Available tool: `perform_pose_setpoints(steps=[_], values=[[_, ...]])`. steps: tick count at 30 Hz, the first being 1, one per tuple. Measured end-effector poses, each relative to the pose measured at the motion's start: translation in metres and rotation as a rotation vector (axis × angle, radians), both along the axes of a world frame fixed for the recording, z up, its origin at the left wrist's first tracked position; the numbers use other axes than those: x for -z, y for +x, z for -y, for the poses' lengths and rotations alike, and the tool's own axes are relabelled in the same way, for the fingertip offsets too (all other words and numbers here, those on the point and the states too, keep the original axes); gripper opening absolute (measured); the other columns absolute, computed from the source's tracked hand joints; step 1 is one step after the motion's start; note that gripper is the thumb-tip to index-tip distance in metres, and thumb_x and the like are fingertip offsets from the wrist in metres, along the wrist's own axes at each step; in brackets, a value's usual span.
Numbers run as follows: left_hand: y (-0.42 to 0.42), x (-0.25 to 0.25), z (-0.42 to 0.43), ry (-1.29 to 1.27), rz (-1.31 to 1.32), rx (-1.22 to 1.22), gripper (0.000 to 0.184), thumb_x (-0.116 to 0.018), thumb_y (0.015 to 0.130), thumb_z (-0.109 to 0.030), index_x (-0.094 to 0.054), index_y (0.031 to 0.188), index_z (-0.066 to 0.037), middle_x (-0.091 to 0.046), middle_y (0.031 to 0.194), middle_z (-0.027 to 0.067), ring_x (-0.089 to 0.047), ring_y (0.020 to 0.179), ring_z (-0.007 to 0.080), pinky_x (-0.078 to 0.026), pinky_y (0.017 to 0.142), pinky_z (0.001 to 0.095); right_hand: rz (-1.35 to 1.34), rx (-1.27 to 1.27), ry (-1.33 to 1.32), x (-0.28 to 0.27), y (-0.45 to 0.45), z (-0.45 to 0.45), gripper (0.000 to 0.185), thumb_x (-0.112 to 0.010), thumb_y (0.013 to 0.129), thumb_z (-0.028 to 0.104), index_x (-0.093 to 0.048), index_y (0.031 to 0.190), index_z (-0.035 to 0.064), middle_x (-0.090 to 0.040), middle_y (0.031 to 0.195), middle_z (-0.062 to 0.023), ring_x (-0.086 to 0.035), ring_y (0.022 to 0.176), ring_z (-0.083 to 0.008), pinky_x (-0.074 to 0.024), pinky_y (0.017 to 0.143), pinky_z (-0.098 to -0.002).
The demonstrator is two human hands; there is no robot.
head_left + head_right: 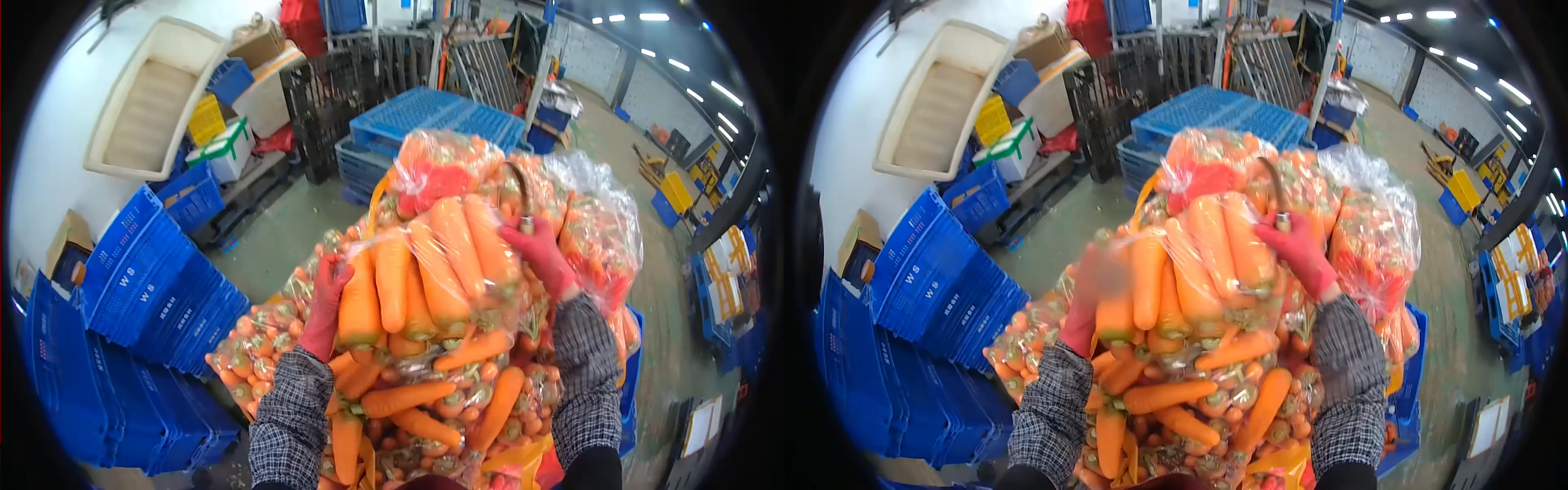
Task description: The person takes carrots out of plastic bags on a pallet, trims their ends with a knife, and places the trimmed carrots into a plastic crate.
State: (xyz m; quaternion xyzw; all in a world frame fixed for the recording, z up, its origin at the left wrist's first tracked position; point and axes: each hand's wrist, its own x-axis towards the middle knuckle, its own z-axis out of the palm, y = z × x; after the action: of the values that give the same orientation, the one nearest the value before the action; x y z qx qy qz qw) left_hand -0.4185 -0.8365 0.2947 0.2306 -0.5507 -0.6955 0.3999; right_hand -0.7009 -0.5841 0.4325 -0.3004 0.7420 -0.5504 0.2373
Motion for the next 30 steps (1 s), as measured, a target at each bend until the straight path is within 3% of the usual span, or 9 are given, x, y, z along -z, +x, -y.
perform_pose_setpoints(steps=[4, 11, 12, 13, 15, 20, 26, 28, 30], values=[[0.031, 0.036, -0.025, -0.115, 0.036, 0.138, 0.048, -0.074, 0.083, -0.015, -0.048, 0.122, -0.004, -0.053, 0.125, 0.0079, -0.05, 0.119, 0.0169, -0.041, 0.102, 0.0313, -0.181, 0.148, -0.217, 0.022, 0.044, -0.088, 0.016, -0.073, 0.085, 0.016, -0.061, 0.092, 0.0067, -0.059, 0.079, 0.0027, -0.056, 0.069, -0.0091, -0.0447, 0.06, -0.0248], [0.047, 0.002, -0.13, -0.14, -0.207, 0.241, 0.078, -0.081, 0.075, -0.01, -0.037, 0.139, -0.005, -0.034, 0.151, 0.0154, -0.033, 0.141, 0.0318, -0.021, 0.12, 0.0469, 0.023, 0.424, -0.614, 0.112, 0.111, -0.238, 0.019, -0.069, 0.082, 0.006, -0.059, 0.098, 0.0062, -0.061, 0.089, -0.001, -0.059, 0.076, -0.0113, -0.0503, 0.068, -0.0283], [0.04, -0.004, -0.133, -0.449, -0.115, 0.2, 0.081, -0.082, 0.074, -0.013, -0.037, 0.14, -0.003, -0.03, 0.154, 0.0172, -0.033, 0.141, 0.0327, -0.021, 0.12, 0.0467, -0.02, 0.463, -0.655, 0.119, 0.119, -0.251, 0.019, -0.068, 0.082, 0.005, -0.059, 0.099, 0.0064, -0.061, 0.091, -0.0017, -0.059, 0.077, -0.0115, -0.0508, 0.069, -0.0283], [0.035, -0.008, -0.139, -0.751, -0.023, 0.163, 0.084, -0.084, 0.073, -0.016, -0.036, 0.141, -0.001, -0.027, 0.157, 0.019, -0.032, 0.142, 0.0336, -0.021, 0.12, 0.0465, 0.048, 0.663, -0.468, 0.123, 0.128, -0.255, 0.018, -0.069, 0.084, 0.008, -0.06, 0.1, 0.0067, -0.061, 0.094, -0.0019, -0.059, 0.077, -0.011, -0.05, 0.069, -0.0266], [0.031, 0.014, -0.137, -0.862, 0.073, 0.261, 0.091, -0.085, 0.073, -0.022, -0.034, 0.144, 0.002, -0.022, 0.16, 0.0218, -0.029, 0.144, 0.035, -0.022, 0.12, 0.0453, -0.099, 0.955, -0.403, 0.14, 0.115, -0.253, 0.016, -0.071, 0.086, 0.011, -0.062, 0.098, 0.008, -0.059, 0.087, 0.0023, -0.055, 0.07, -0.0079, -0.0451, 0.062, -0.0232], [0.024, -0.002, -0.191, -0.47, 0.172, 0.287, 0.099, -0.083, 0.076, -0.026, -0.025, 0.151, 0.005, -0.028, 0.156, 0.0233, -0.03, 0.144, 0.0336, -0.025, 0.119, 0.0439, -0.051, 0.98, -0.327, 0.15, 0.019, -0.261, 0.016, -0.074, 0.087, 0.02, -0.064, 0.092, 0.008, -0.057, 0.076, 0.0062, -0.046, 0.06, -0.0059, -0.0353, 0.051, -0.0246], [0.128, 0.048, -0.251, -0.192, 0.412, 0.268, 0.103, -0.084, 0.075, -0.025, -0.023, 0.152, 0.005, -0.036, 0.151, 0.0256, -0.036, 0.141, 0.036, -0.032, 0.116, 0.0455, -0.601, 0.968, 0.106, 0.151, -0.06, -0.21, 0.032, -0.073, 0.086, 0.031, -0.069, 0.098, 0.0018, -0.073, 0.091, -0.0138, -0.068, 0.085, -0.0315, -0.0517, 0.077, -0.0422], [0.164, 0.063, -0.257, -0.614, 0.433, 0.334, 0.1, -0.086, 0.071, -0.029, -0.033, 0.149, 0.004, -0.043, 0.147, 0.0253, -0.039, 0.138, 0.0395, -0.036, 0.113, 0.0474, -0.675, 0.947, 0.382, 0.128, -0.02, -0.211, 0.033, -0.07, 0.087, 0.036, -0.071, 0.104, 0.008, -0.072, 0.094, -0.0181, -0.069, 0.09, -0.0347, -0.0523, 0.078, -0.0423], [0.193, 0.074, -0.259, -0.632, 0.415, 0.449, 0.099, -0.087, 0.068, -0.032, -0.038, 0.146, 0.002, -0.045, 0.144, 0.0239, -0.041, 0.136, 0.0401, -0.036, 0.112, 0.0473, -0.553, 0.961, 0.204, 0.088, 0.076, -0.218, 0.038, -0.069, 0.087, 0.044, -0.072, 0.104, 0.0104, -0.072, 0.096, -0.0175, -0.069, 0.093, -0.0347, -0.0523, 0.08, -0.0413]])
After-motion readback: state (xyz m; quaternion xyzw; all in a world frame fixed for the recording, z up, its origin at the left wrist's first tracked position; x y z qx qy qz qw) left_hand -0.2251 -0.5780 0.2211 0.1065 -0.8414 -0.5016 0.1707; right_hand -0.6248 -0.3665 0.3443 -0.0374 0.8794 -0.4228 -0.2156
